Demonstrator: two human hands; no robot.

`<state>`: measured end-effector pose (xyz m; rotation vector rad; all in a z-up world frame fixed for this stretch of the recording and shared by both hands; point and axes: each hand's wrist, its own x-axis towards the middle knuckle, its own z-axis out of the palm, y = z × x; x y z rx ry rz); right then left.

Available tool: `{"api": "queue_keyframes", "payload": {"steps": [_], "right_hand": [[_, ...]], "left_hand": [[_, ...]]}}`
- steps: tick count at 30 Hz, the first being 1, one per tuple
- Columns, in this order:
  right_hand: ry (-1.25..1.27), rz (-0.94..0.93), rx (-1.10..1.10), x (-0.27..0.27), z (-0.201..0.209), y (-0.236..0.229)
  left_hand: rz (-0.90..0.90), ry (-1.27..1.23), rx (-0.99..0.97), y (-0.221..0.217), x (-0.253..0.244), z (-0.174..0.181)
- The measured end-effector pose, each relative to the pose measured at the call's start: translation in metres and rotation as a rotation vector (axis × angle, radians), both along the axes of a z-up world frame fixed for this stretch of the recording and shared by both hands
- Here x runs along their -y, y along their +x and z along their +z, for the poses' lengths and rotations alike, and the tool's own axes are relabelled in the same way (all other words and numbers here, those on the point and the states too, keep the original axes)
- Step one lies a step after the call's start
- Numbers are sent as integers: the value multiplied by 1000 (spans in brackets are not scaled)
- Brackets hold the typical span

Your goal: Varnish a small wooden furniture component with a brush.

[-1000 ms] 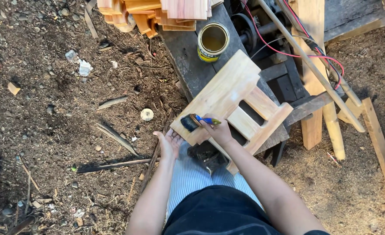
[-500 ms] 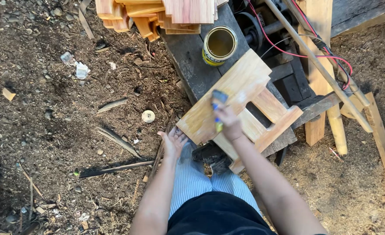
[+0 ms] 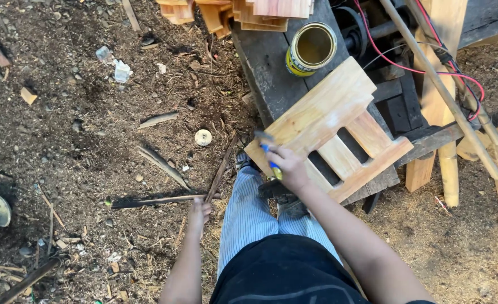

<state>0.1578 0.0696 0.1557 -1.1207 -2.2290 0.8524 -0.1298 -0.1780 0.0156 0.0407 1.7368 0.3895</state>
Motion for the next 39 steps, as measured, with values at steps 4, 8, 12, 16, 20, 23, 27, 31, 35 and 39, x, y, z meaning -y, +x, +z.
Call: {"api": "queue_keyframes", "payload": {"steps": [4, 8, 12, 16, 20, 23, 27, 31, 35, 39], "right_hand": [[120, -3, 174, 16, -9, -13], [-22, 198, 156, 37, -9, -25], [-360, -186, -77, 30, -2, 12], [-592, -480, -9, -2, -25, 90], [28, -338, 241, -15, -5, 105], [176, -142, 271, 10, 10, 73], [40, 114, 302, 82, -18, 35], [-1, 59, 127, 75, 15, 36], [27, -95, 89, 48, 18, 70], [85, -106, 361, 75, -29, 85]], "left_hand": [[-288, -183, -90, 4, 28, 33], [-339, -314, -68, 12, 37, 42], [-373, -178, -86, 11, 52, 14], [-342, -176, -79, 4, 46, 18], [-312, -151, -92, -10, 62, 0], [-336, -132, -109, -16, 68, -6], [-317, -23, -151, -14, 68, -25], [-224, 104, -51, -11, 57, -33], [-313, -1, -84, -8, 42, -7], [-201, 113, -23, -12, 62, -29]]}}
